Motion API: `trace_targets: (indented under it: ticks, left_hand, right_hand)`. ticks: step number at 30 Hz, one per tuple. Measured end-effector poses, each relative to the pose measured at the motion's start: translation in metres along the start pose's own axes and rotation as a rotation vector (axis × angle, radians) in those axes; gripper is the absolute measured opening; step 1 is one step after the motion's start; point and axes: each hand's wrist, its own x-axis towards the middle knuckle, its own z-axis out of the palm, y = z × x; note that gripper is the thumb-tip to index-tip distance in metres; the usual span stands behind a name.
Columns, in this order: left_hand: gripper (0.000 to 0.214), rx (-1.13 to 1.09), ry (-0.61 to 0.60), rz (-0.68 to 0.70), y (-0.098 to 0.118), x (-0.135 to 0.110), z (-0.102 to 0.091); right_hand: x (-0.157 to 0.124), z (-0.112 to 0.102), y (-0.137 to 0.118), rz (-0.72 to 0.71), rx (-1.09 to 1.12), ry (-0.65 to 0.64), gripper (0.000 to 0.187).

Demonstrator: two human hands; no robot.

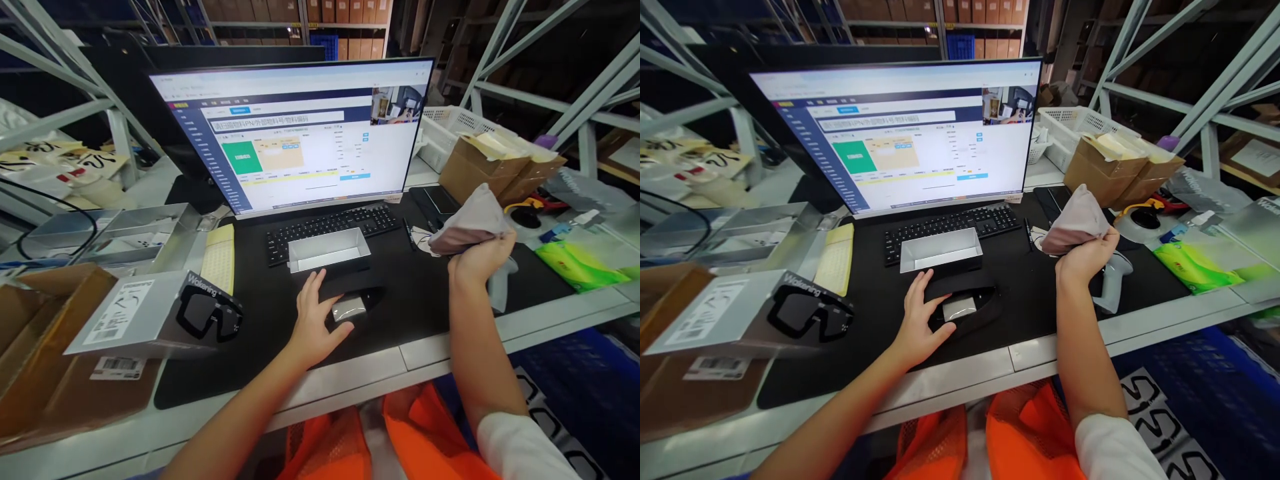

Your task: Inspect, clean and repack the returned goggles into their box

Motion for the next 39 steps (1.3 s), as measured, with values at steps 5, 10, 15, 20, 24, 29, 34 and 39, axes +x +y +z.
trace_targets:
  ticks: [5, 10, 15, 20, 24, 29, 34, 39]
  left_hand:
    - [0.022, -0.008, 0.000, 0.004, -0.004, 0.006, -0.006]
    - [0.021, -0.013, 0.028, 0.034, -0.004, 0.008, -0.012]
    - [0.036, 0.213, -0.154, 0.110, 0.013, 0.004, -0.012]
    - [0.021, 0.229, -0.062, 0.146, 0.016, 0.006, -0.010]
    - [0.035, 0.067, 0.180, 0.106, 0.016, 0.016, -0.037]
    - [0.039, 0.182, 0.293, 0.015, 0.011, 0.052, -0.091]
    - [0.040, 0.174, 0.081, 0.032, -0.027, 0.104, -0.109]
    - [0.040, 0.033, -0.164, 0.012, -0.046, 0.127, -0.099]
  right_hand:
    - [-0.009, 0.000, 0.020, -0.102, -0.231, -0.031, 0.014]
    - [-0.024, 0.005, 0.023, -0.049, -0.315, -0.185, 0.020]
    - [-0.030, 0.007, 0.025, 0.021, -0.179, -0.218, 0.018]
    - [-0.028, 0.008, 0.026, 0.087, -0.062, -0.175, 0.013]
    - [-0.020, 0.008, 0.029, 0.175, 0.054, -0.103, 0.010]
    - [-0.016, 0.014, 0.031, 0.495, 0.285, -0.078, 0.006]
    - [-0.013, 0.020, 0.030, 0.769, 0.442, -0.112, 0.015]
    - [-0.005, 0.019, 0.037, 0.824, 0.518, -0.143, 0.031]
